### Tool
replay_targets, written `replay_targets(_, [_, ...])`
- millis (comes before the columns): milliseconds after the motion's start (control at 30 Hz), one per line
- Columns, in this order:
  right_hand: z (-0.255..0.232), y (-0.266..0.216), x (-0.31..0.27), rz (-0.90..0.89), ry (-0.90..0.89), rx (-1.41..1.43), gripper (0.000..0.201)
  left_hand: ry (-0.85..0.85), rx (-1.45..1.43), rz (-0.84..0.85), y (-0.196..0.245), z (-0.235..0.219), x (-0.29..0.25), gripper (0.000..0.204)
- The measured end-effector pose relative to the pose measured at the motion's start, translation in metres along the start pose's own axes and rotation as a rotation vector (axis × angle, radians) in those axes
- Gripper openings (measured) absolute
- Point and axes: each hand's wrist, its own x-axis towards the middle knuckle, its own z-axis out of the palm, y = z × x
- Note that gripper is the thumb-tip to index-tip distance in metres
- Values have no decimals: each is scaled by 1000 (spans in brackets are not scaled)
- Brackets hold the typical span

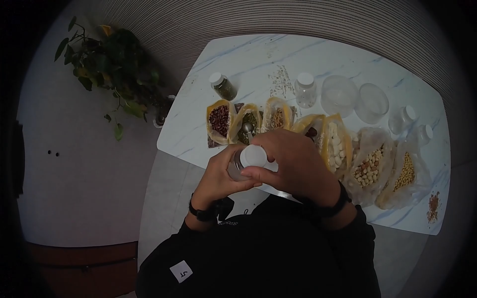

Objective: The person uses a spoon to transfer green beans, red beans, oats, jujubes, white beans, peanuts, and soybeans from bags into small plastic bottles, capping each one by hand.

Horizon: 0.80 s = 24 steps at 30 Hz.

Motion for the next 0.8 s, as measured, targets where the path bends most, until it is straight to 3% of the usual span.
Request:
replay_targets(167, [8, 17, -2, -78, -77, 35, 49, -151, 1, -30, -2, -11, -7, 66])
replay_targets(233, [5, 16, -1, -265, -107, 75, 50, -306, -37, -52, -4, -19, -7, 69])
replay_targets(333, [6, 9, 2, -317, -23, 141, 50, -350, -188, -38, -16, -20, -9, 72])
replay_targets(367, [3, 6, 0, -315, -24, 142, 50, -352, -190, -39, -16, -20, -9, 72])
replay_targets(433, [-5, 0, -3, 16, -213, 214, 49, -369, -167, -57, -12, -19, -9, 73])
replay_targets(467, [-7, 0, -3, 17, -213, 214, 49, -370, -169, -57, -11, -19, -8, 73])
replay_targets(533, [-12, 3, -1, -1, -410, 79, 46, -424, -116, -58, -10, -20, -6, 72])
replay_targets(667, [-8, 13, -4, -131, -329, 141, 43, -517, -73, -124, -12, -28, -3, 72])
replay_targets(733, [-7, 16, -4, -241, -322, 199, 45, -644, -147, -183, -17, -32, -4, 73])
replay_targets(800, [-10, 17, -2, -279, -288, 257, 46, -632, -252, -95, -25, -36, -7, 73])
